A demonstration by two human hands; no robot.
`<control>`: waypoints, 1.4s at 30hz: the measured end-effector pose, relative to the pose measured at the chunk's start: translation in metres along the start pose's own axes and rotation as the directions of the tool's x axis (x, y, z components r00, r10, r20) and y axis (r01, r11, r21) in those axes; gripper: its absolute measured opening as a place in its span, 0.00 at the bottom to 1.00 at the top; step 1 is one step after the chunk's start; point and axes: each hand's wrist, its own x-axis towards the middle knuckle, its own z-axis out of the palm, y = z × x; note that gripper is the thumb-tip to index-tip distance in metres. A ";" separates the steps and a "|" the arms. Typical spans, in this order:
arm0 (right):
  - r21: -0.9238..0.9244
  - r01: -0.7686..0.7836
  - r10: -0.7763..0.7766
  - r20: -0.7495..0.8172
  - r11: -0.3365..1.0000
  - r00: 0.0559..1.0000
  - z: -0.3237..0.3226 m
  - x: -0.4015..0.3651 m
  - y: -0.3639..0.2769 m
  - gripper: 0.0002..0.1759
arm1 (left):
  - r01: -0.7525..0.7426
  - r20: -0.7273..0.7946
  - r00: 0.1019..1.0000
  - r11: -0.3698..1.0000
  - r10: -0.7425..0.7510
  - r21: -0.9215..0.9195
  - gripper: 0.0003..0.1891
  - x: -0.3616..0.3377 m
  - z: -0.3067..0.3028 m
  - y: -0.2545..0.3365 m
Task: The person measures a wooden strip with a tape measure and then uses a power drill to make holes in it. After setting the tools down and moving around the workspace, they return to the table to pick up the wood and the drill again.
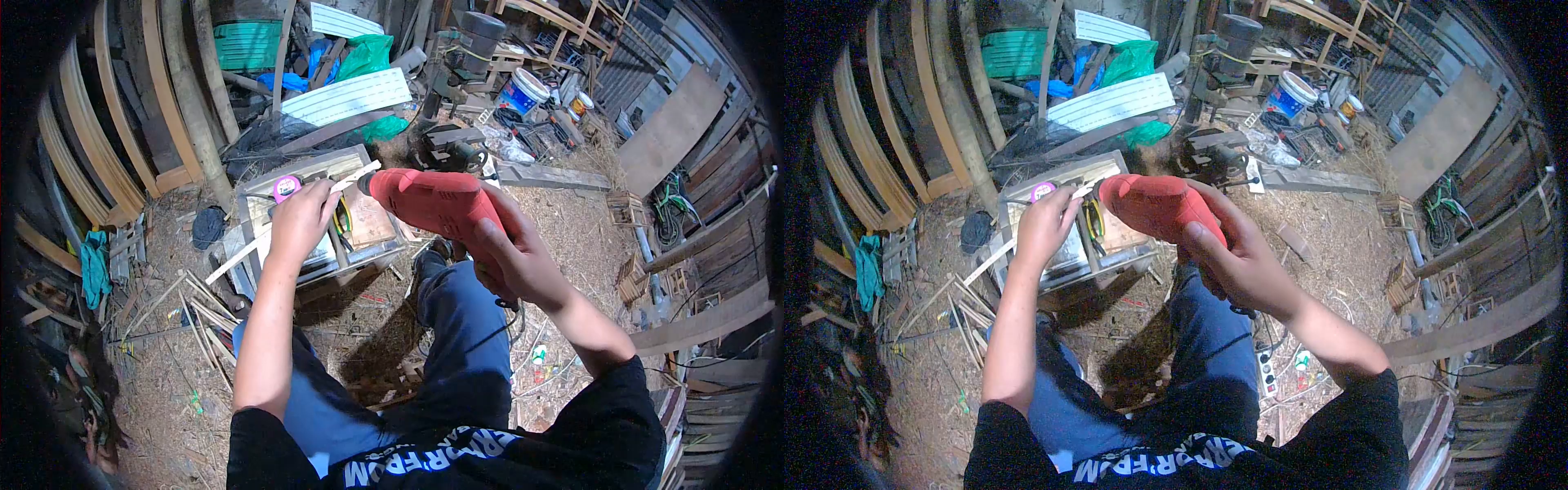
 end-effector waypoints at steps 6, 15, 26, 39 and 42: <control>0.006 -0.060 0.060 0.015 0.998 0.998 0.000 0.002 0.001 0.32 | -0.051 -0.004 0.999 0.999 0.051 0.007 0.14 -0.002 0.005 -0.004; 0.060 -0.005 0.005 0.011 0.998 1.000 0.004 0.006 0.006 0.32 | -0.007 0.029 1.000 1.000 0.007 -0.004 0.13 -0.001 0.002 -0.007; 0.053 -0.032 0.030 0.045 0.998 0.999 0.005 0.012 0.006 0.32 | -0.014 0.014 1.000 1.000 0.014 0.020 0.14 -0.002 -0.001 -0.012; 0.048 -0.009 0.009 0.001 0.999 1.000 0.008 0.015 0.008 0.31 | 0.002 0.003 1.000 1.000 -0.002 0.023 0.14 -0.004 -0.001 -0.015; 0.041 -0.023 0.022 0.028 0.999 0.999 0.010 0.013 0.003 0.31 | -0.003 0.016 1.000 1.000 0.003 0.024 0.14 -0.004 -0.004 -0.012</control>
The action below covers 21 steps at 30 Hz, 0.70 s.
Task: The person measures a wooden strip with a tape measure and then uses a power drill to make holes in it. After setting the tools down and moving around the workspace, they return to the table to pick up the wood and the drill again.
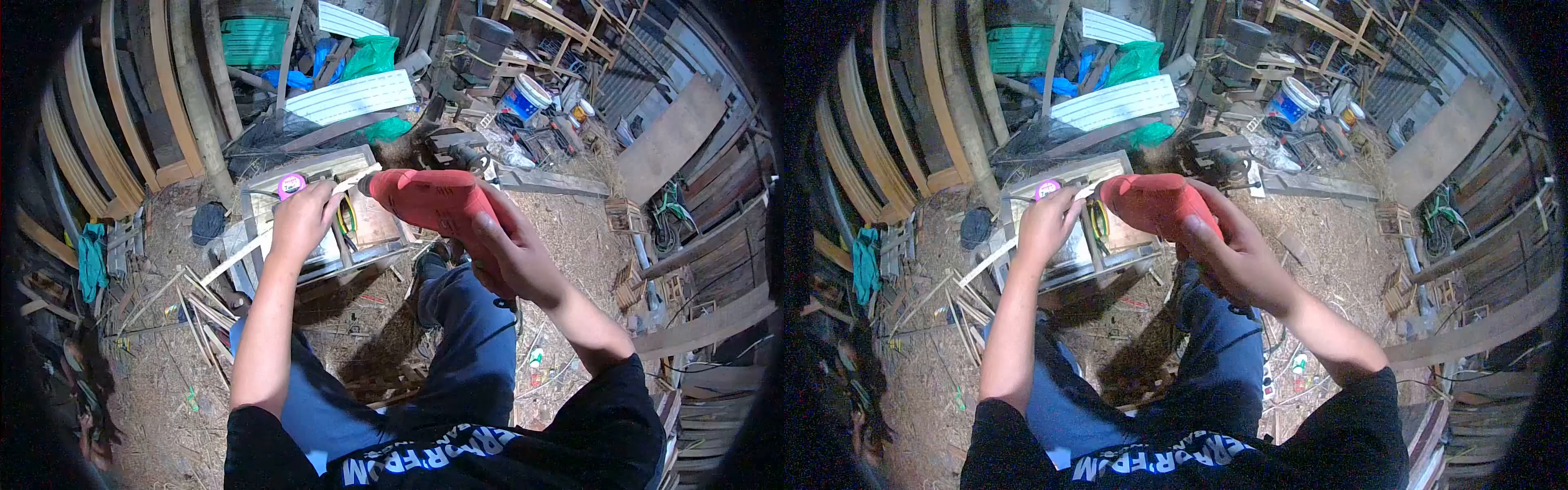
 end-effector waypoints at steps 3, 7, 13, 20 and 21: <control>-0.002 -0.132 0.132 0.035 0.991 0.991 -0.004 -0.004 -0.007 0.31 | -0.023 -0.003 1.000 1.000 0.023 0.006 0.14 -0.002 0.001 -0.002; -0.095 -0.052 0.050 -0.019 0.994 0.999 0.006 -0.003 -0.006 0.32 | -0.046 0.024 0.999 0.999 0.046 0.016 0.14 -0.003 0.001 -0.001; -0.181 -0.098 0.101 0.008 0.979 0.995 0.005 0.009 -0.006 0.32 | -0.029 0.160 0.987 0.999 0.024 0.028 0.14 -0.012 0.015 -0.005; -0.182 -0.205 0.215 0.038 0.962 0.976 0.007 0.030 0.001 0.35 | 0.069 0.298 0.953 0.997 -0.061 -0.017 0.16 -0.029 0.030 -0.010; -0.190 -0.250 0.261 0.034 0.949 0.965 0.010 0.030 -0.009 0.36 | 0.084 0.307 0.949 0.996 -0.070 -0.033 0.16 -0.032 0.034 -0.013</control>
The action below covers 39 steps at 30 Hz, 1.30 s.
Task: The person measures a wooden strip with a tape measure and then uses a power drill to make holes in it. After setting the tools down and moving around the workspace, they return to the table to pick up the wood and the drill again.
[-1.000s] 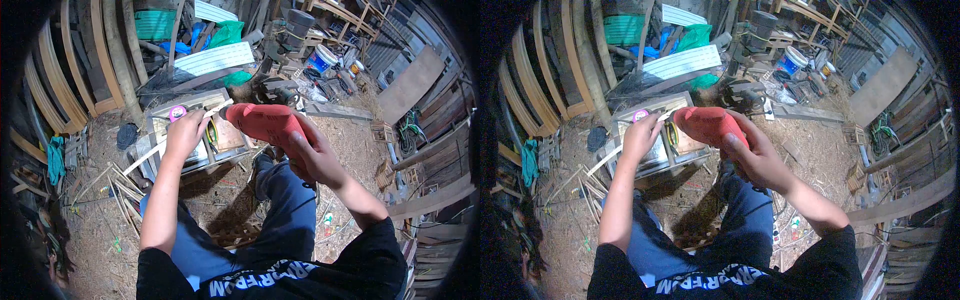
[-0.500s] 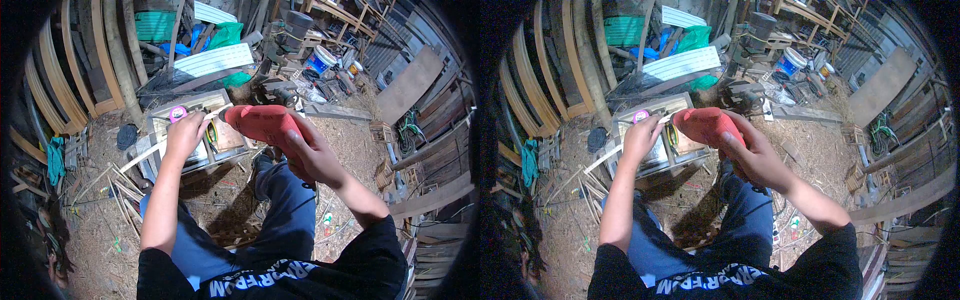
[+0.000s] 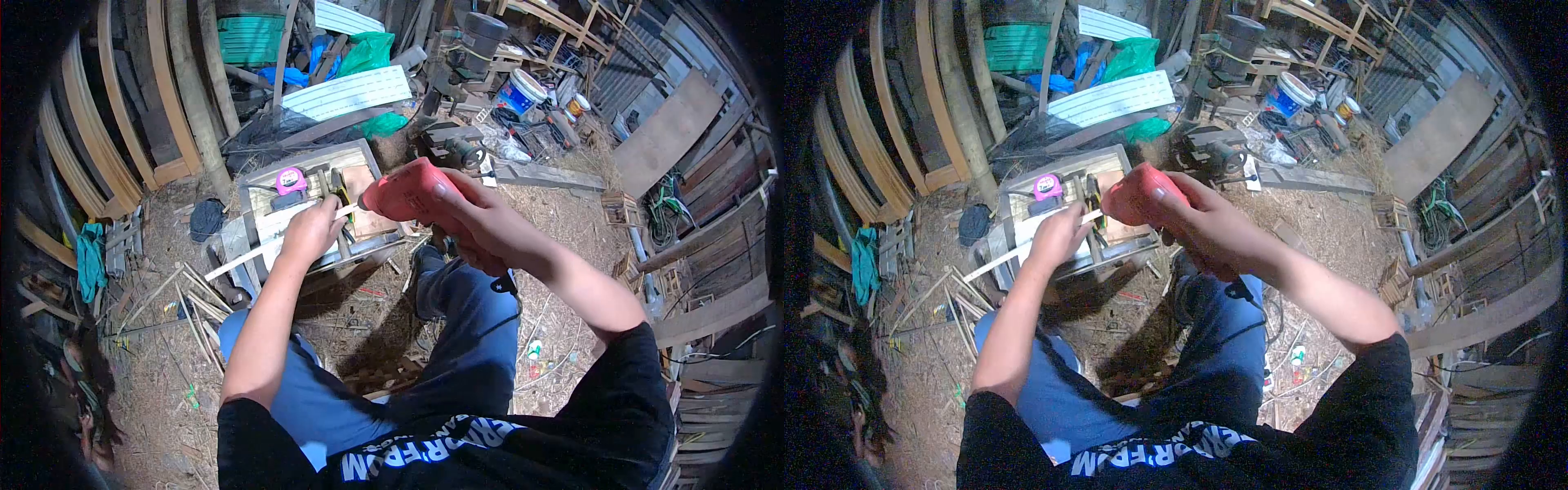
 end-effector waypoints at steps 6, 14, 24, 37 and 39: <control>-0.070 -0.164 0.164 -0.005 0.984 0.986 0.001 0.028 0.005 0.36 | -0.085 0.045 0.995 0.990 0.091 -0.115 0.14 -0.011 0.038 -0.023; -0.030 -0.168 0.170 0.064 0.985 0.983 0.008 0.061 0.022 0.36 | -0.186 -0.165 0.974 0.963 0.154 -0.196 0.12 -0.019 0.055 -0.045; -0.088 -0.140 0.144 0.045 0.986 0.989 0.019 0.074 0.023 0.36 | -0.209 -0.215 0.962 0.962 0.170 -0.177 0.12 -0.015 0.082 -0.071; -0.041 -0.198 0.201 0.101 0.979 0.974 0.013 0.082 0.016 0.36 | -0.019 -0.336 0.942 0.993 -0.023 -0.120 0.08 -0.001 0.060 -0.064; -0.037 -0.195 0.197 0.074 0.980 0.978 0.019 0.081 0.014 0.36 | 0.082 -0.291 0.951 0.993 -0.103 -0.085 0.11 0.003 0.053 -0.070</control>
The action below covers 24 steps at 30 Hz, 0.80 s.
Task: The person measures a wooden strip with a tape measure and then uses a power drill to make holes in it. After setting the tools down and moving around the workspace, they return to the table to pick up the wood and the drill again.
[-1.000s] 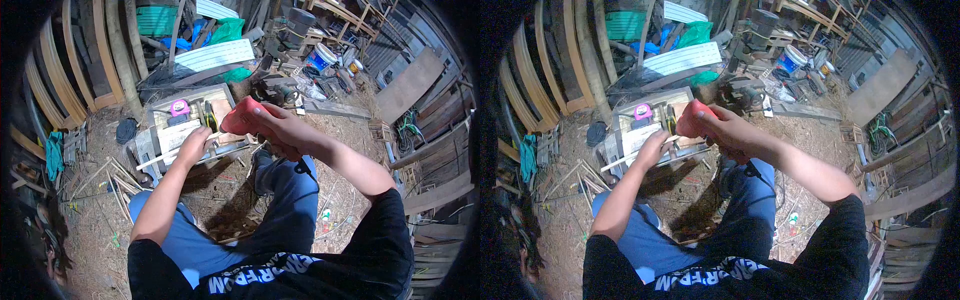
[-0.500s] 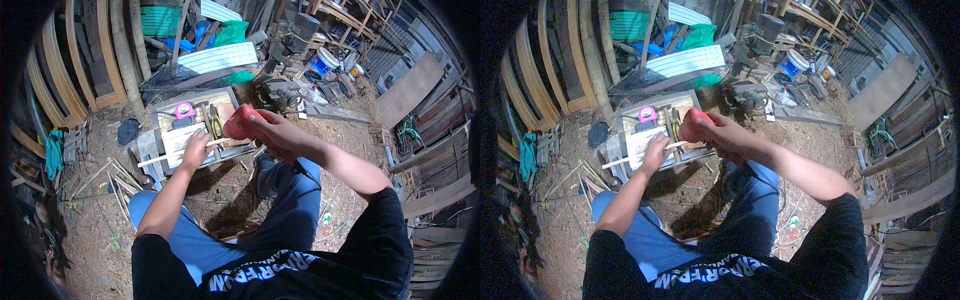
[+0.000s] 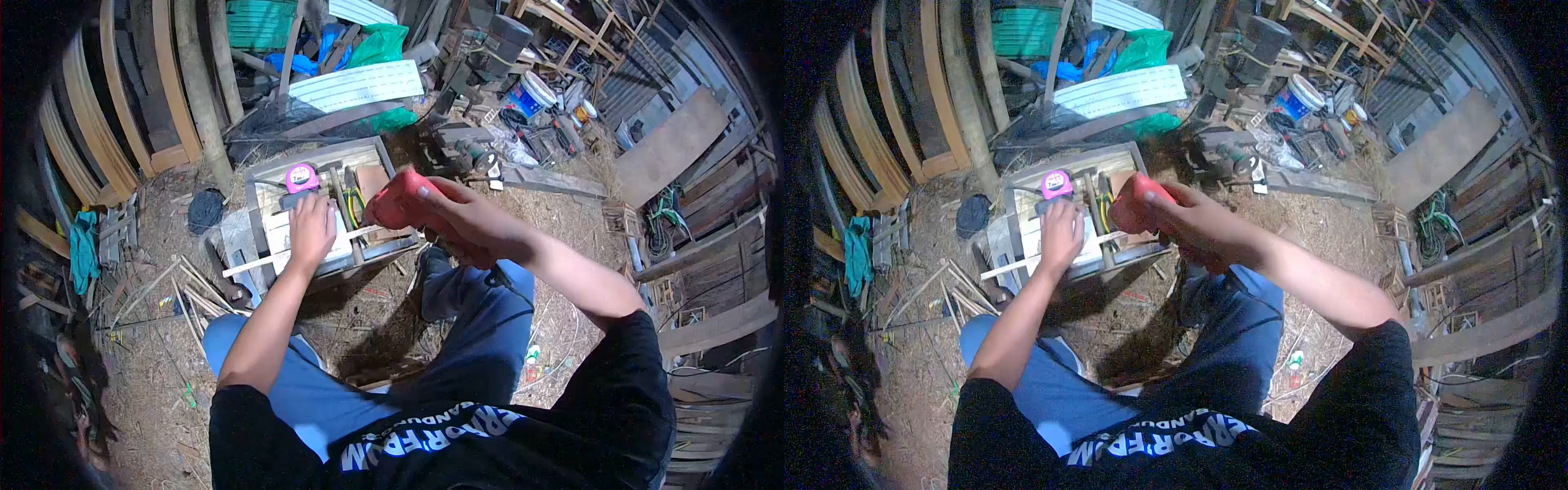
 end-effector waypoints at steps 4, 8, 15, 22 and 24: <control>-0.017 -0.074 0.074 0.006 0.997 0.997 0.002 0.003 -0.002 0.38 | 0.056 0.024 0.998 0.965 -0.065 0.258 0.21 -0.003 0.015 -0.013; -0.012 -0.013 0.013 -0.003 1.000 1.000 0.007 0.010 0.003 0.38 | 0.114 0.079 0.987 0.961 -0.138 0.251 0.24 -0.002 0.019 -0.016; -0.046 -0.036 0.038 0.035 0.998 0.999 0.012 0.015 0.001 0.39 | 0.129 0.085 0.984 0.960 -0.154 0.250 0.29 -0.002 0.022 -0.018; -0.045 -0.030 0.031 0.016 0.999 0.999 0.017 0.021 0.001 0.41 | 0.095 0.055 0.992 0.968 -0.111 0.232 0.28 -0.002 0.026 -0.026; -0.054 -0.033 0.034 0.016 0.998 0.999 0.018 0.022 0.001 0.41 | 0.094 0.057 0.992 0.969 -0.109 0.228 0.28 -0.002 0.027 -0.026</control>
